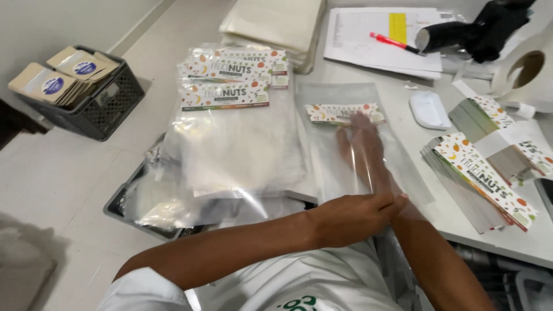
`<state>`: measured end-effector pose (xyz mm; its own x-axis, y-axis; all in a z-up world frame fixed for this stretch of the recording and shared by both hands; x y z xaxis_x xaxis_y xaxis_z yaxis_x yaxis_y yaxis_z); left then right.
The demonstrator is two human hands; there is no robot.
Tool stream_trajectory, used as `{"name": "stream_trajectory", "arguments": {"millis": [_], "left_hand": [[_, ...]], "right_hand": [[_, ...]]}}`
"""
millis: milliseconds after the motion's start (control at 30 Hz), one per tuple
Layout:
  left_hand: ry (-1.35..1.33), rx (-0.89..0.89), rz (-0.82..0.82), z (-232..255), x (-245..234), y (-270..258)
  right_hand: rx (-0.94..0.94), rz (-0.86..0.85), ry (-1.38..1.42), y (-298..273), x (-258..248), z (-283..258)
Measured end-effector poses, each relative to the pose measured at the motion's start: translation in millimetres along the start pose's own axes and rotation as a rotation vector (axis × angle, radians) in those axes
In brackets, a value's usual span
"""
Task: Applying adhesive labels to clear plastic bags for packaging nuts
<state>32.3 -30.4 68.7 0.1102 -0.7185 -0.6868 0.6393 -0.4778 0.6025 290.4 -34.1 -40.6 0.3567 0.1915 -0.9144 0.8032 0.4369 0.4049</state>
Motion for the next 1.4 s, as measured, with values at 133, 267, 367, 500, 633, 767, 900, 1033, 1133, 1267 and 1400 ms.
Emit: {"name": "stream_trajectory", "arguments": {"millis": [133,267,367,500,633,767,900,1033,1133,1267,1400], "left_hand": [[0.202,-0.019,0.040,1.8,-16.1,-5.4],[0.012,-0.601,0.229,-44.3,-89.1,-24.2],[-0.264,-0.994,0.455,-65.9,-129.5,-54.9],[-0.596,-0.908,0.788,-161.8,-120.1,-106.8],[-0.230,-0.959,0.835,-183.9,-211.4,-169.1],[0.344,-1.054,0.571,-205.0,-226.9,-199.1],[0.271,-1.364,0.455,-233.9,-225.5,-214.7],[0.251,-1.270,0.483,-282.2,-219.0,-203.0],[0.210,-1.246,0.478,-293.6,-222.3,-203.6],[0.257,-1.245,0.431,-267.5,-231.8,-192.0],[0.493,-1.043,0.412,-195.7,-215.7,-124.4]], "right_hand": [[0.061,-0.373,-0.054,-3.2,-15.5,-11.6],[-0.070,-0.147,0.060,-14.6,-69.3,-35.2],[-0.231,0.021,0.088,-31.3,-126.1,-84.5],[-0.496,0.573,-0.494,-87.8,-169.0,-154.1],[-0.863,0.134,0.392,-182.1,-220.7,-172.7],[-0.784,-0.155,0.579,-187.1,-233.4,-137.9],[-0.579,-0.088,0.433,-158.3,-236.3,-84.1],[-0.543,-0.068,0.259,-133.2,-230.7,-20.7],[-0.257,-0.077,0.049,-103.9,-221.4,60.6],[0.136,-0.364,-0.383,-99.4,-200.8,153.4],[0.288,-0.588,-0.454,-120.7,-194.3,162.1]]}}
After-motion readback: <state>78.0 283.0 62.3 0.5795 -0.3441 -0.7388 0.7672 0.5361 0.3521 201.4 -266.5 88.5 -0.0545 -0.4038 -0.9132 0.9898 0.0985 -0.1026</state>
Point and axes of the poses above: each hand's wrist, its own y-axis towards the middle knuckle, its own x-axis out of the palm, z = x × y, the point moved 7 cm from there along y, towards the middle knuckle, and after that the axes turned 9 degrees about -y, right-handed, at the moved point
